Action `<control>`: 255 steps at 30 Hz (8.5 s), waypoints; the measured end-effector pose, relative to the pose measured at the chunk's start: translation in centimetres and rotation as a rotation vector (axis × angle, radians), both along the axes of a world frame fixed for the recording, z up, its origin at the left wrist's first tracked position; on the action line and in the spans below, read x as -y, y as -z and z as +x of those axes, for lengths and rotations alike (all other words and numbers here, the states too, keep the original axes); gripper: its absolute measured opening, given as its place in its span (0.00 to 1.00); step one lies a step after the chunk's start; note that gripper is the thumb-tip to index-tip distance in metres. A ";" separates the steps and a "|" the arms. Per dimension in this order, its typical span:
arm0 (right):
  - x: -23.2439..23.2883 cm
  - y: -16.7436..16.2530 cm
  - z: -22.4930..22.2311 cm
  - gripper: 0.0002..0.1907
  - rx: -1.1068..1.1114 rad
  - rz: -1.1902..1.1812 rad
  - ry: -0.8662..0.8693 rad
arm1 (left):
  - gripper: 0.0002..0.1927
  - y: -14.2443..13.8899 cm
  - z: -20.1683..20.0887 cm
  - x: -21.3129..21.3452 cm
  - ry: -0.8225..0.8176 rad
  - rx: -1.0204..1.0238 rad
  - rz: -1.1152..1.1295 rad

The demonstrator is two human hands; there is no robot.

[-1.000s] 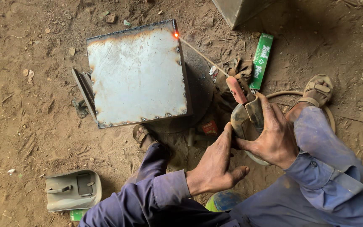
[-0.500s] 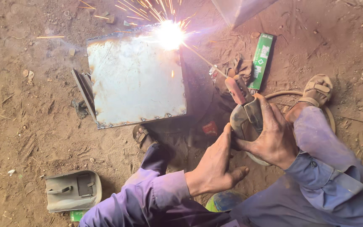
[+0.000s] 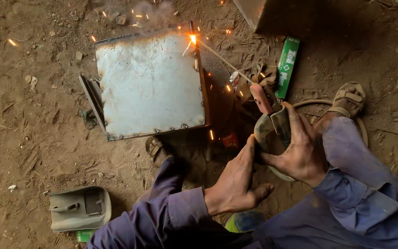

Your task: The person sits on the ground and arc-welds the seams of a square metal box using an electrode holder, striking arcs that produce sparks and glowing weld points. They reposition the electrode holder between welds, touch the box edges, and continue welding along the corners before setting the holder down.

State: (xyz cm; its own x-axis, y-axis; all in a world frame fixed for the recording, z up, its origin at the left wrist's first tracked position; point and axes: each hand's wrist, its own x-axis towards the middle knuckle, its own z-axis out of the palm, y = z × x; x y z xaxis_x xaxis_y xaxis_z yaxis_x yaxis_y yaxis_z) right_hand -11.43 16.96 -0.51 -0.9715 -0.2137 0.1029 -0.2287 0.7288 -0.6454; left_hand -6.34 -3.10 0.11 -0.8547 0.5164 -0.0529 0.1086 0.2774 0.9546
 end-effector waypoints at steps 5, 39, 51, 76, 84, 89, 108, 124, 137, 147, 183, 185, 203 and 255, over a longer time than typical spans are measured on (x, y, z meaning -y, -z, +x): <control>-0.2 0.2 0.1 0.63 0.014 0.010 0.002 | 0.60 0.4 0.2 -0.1 -0.001 0.004 -0.034; -0.2 -0.1 -0.1 0.67 -0.001 0.028 -0.024 | 0.59 -1.2 -0.4 0.0 0.008 0.122 0.020; 0.1 -0.6 0.3 0.67 0.044 0.049 0.029 | 0.59 0.2 0.4 -0.2 -0.012 0.035 -0.027; -0.6 0.4 0.1 0.66 0.002 0.010 -0.033 | 0.59 -0.8 -0.3 0.1 0.031 0.058 -0.004; -0.4 0.2 0.1 0.66 0.009 0.031 -0.022 | 0.59 -1.0 -0.3 0.1 0.020 0.110 0.021; -0.3 0.0 0.1 0.66 0.032 0.017 -0.015 | 0.59 -1.1 -0.3 0.0 0.016 0.093 0.015; 0.1 -0.7 0.4 0.67 0.088 0.065 0.048 | 0.60 -0.6 0.2 -0.3 -0.018 0.075 0.011; -0.5 0.1 0.2 0.65 0.038 0.047 -0.005 | 0.59 -0.5 0.0 0.0 0.029 0.062 -0.005; -0.6 0.0 0.1 0.66 0.044 0.029 -0.021 | 0.59 -1.1 -0.2 -0.1 0.029 0.102 0.002; -0.5 -0.4 0.1 0.65 0.042 0.016 -0.026 | 0.59 -1.2 -0.2 -0.2 0.017 0.123 0.007; -0.3 -0.6 0.4 0.60 0.062 0.034 -0.008 | 0.60 -0.3 0.4 -0.1 0.033 0.053 -0.031; -0.5 -0.4 0.3 0.64 0.002 0.023 -0.017 | 0.60 0.0 0.4 0.1 0.054 -0.075 -0.002; -0.5 -0.7 0.2 0.66 0.086 0.018 -0.009 | 0.59 -0.8 0.2 -0.2 0.031 0.092 0.003; -0.9 -0.2 0.4 0.66 0.038 0.027 -0.037 | 0.60 -1.0 0.3 -0.1 0.047 0.098 -0.017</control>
State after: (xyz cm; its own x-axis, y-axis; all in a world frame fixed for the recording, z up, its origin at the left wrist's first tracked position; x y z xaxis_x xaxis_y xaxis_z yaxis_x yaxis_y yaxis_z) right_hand -11.05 17.87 -0.30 -0.9659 -0.2521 0.0596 -0.2316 0.7372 -0.6347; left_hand -6.09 -3.05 1.09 -0.8200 0.5539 -0.1439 0.0283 0.2904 0.9565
